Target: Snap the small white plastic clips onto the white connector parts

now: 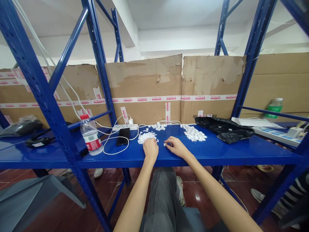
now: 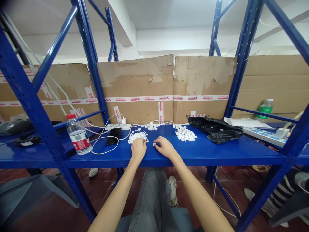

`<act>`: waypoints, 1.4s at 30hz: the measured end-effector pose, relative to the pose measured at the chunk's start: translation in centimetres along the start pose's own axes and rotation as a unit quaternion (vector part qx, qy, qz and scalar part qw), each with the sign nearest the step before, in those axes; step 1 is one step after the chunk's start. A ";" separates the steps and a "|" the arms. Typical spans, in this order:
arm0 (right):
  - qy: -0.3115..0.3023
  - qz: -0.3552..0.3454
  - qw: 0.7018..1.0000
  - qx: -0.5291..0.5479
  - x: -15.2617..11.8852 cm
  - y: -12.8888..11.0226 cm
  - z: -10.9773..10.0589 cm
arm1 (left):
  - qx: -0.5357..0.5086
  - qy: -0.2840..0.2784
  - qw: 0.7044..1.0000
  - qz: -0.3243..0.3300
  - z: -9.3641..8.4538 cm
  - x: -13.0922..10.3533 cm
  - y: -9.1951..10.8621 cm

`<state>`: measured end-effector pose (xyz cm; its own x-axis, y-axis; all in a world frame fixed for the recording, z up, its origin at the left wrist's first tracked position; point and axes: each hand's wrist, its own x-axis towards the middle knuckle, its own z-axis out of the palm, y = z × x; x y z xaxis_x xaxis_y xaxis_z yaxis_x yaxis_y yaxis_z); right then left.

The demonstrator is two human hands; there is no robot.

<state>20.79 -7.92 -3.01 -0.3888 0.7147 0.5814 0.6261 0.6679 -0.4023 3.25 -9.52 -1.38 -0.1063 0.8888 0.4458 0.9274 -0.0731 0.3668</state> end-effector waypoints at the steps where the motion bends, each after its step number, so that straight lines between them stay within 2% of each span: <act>1: 0.002 -0.002 1.000 0.002 0.0 0.0 0.0 | -0.003 0.004 1.000 0.002 0.0 0.0 0.0; 8: 0.001 -0.019 1.000 0.014 -0.1 -0.4 -0.1 | -0.030 0.035 0.999 0.012 -0.3 -0.2 0.3; 15: 0.013 -0.020 1.000 0.015 -0.1 -0.2 0.0 | -0.075 0.044 0.995 0.053 -0.4 -0.3 0.2; 23: 0.025 -0.027 0.999 0.009 -0.1 -0.1 0.0 | -0.145 0.020 0.977 0.154 0.1 0.1 -0.1; 27: 0.027 -0.033 0.999 0.009 0.0 -0.2 -0.1 | -0.166 0.005 0.969 0.184 0.3 0.2 -0.2; 42: 0.025 -0.024 0.999 0.005 0.1 -0.6 -0.3 | -0.182 -0.002 0.965 0.187 0.1 0.1 -0.3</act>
<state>20.60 -8.32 -2.54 -0.3831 0.6704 0.6354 0.6001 0.7036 -0.3806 3.01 -9.37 -1.53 0.2137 0.7715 0.5992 0.7139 -0.5421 0.4434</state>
